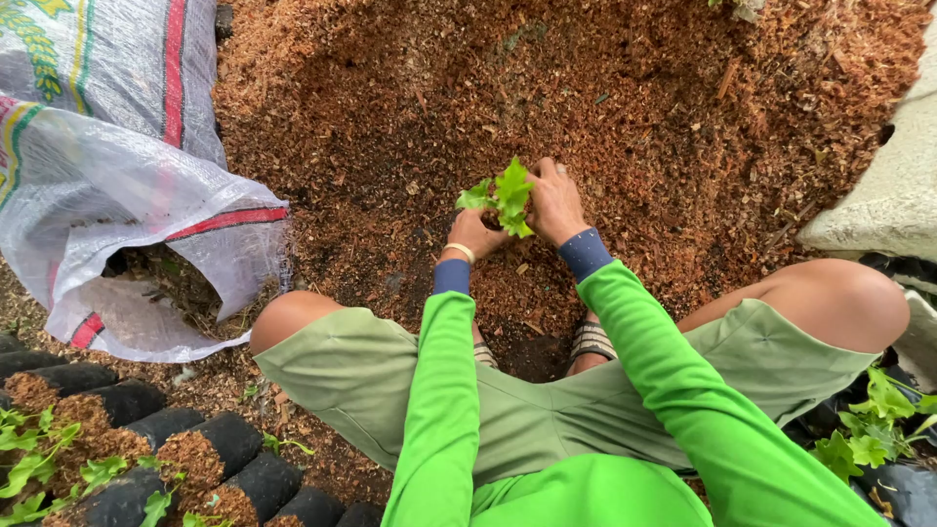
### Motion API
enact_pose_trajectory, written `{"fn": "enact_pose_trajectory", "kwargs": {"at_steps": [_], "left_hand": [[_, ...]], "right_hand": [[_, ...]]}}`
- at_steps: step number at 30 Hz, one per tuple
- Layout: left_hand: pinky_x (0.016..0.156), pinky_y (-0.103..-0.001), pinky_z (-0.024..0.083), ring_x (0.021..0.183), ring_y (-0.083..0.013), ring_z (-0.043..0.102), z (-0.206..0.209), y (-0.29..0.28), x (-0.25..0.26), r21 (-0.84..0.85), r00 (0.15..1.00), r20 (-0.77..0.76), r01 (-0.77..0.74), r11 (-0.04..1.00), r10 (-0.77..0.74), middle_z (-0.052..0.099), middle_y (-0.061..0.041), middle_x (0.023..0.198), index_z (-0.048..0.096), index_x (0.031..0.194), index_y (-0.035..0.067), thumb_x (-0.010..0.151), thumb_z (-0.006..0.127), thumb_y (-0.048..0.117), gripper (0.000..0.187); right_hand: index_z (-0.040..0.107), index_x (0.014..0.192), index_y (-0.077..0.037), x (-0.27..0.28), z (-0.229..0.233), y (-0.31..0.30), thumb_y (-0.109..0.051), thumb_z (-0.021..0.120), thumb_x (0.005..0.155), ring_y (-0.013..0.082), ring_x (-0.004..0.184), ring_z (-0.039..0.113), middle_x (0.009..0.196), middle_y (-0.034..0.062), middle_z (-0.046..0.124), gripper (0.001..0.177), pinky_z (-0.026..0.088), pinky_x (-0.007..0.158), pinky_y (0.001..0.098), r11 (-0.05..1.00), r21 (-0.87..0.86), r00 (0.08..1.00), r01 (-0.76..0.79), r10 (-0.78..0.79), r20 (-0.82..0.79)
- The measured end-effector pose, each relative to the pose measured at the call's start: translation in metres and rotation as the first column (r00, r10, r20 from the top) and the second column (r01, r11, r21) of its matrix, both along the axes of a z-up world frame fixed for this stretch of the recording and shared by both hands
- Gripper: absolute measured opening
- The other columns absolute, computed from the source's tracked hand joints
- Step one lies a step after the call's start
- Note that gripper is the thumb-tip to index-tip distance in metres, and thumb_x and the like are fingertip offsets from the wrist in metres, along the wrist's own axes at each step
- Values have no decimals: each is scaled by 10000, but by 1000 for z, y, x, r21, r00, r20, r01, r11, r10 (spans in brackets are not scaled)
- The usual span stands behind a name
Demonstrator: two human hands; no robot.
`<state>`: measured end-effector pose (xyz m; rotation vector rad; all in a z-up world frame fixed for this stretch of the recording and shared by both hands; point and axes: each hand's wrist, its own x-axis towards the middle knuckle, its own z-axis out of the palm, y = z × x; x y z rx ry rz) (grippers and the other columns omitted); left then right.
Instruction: Transplanting seedlings into small nursery bags using a soil and mulch mixture
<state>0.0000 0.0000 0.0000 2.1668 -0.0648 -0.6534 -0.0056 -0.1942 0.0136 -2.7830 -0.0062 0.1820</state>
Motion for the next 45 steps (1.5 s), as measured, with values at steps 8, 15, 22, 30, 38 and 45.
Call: {"fn": "enact_pose_trajectory", "kwargs": {"at_steps": [8, 15, 22, 30, 38, 45], "left_hand": [[1018, -589, 474, 1274, -436, 524, -68, -79, -79, -8, 786, -44, -618, 786, 617, 482, -235, 1339, 407, 1435, 91, 748, 726, 270, 779], [476, -388, 483, 591, -202, 627, -129, -81, -63, -167, 444, -688, -866, 471, 574, 632, -141, 752, 662, 999, -83, 826, 613, 135, 282], [1240, -595, 279, 1515, -434, 288, -106, -40, -33, -178, 750, -275, -655, 734, 602, 345, -217, 1618, 278, 1611, 144, 923, 701, 384, 843], [1095, -472, 476, 1303, -382, 564, -51, -50, -28, 79, 829, -69, -550, 831, 555, 664, -163, 1366, 665, 1391, 138, 850, 651, 135, 541], [1085, -480, 498, 1304, -376, 574, -181, -23, 17, 40, 924, -69, -373, 927, 375, 674, -139, 1309, 628, 1385, 217, 897, 699, 303, 501], [1046, -479, 550, 1380, -538, 457, 47, -23, -33, -318, 927, 191, -252, 914, 322, 427, -428, 1475, 521, 1494, 36, 763, 647, -152, 765]], "right_hand": [[639, 1222, -131, 4, -23, -16, -54, 851, 695, 447, 1182, 570, 1297, 165, 521, 574, 595, 838, 624, 998, 17, 998, -54, 55, -17], [645, 1261, -149, -1, -39, -12, -178, 800, 742, 408, 1004, 693, 1205, 141, 592, 543, 622, 760, 546, 998, -45, 999, -44, 43, -16], [685, 1220, -216, 42, -108, -37, -206, 887, 639, 393, 907, 736, 1143, 98, 665, 616, 620, 716, 553, 995, -99, 995, 6, -16, -96], [772, 999, -127, 66, -252, -58, -289, 773, 797, 409, 918, 747, 921, 148, 760, 259, 595, 834, 547, 995, 61, 981, 79, -67, -183], [574, 1419, -161, 22, -40, -54, 7, 722, 858, 485, 1273, 528, 1444, 210, 472, 603, 561, 961, 618, 992, -58, 965, -109, 92, -247], [696, 1298, -112, 29, -73, -99, -3, 772, 777, 508, 1181, 620, 1238, 308, 669, 537, 519, 964, 598, 866, 454, 950, 210, -70, -305]]}}
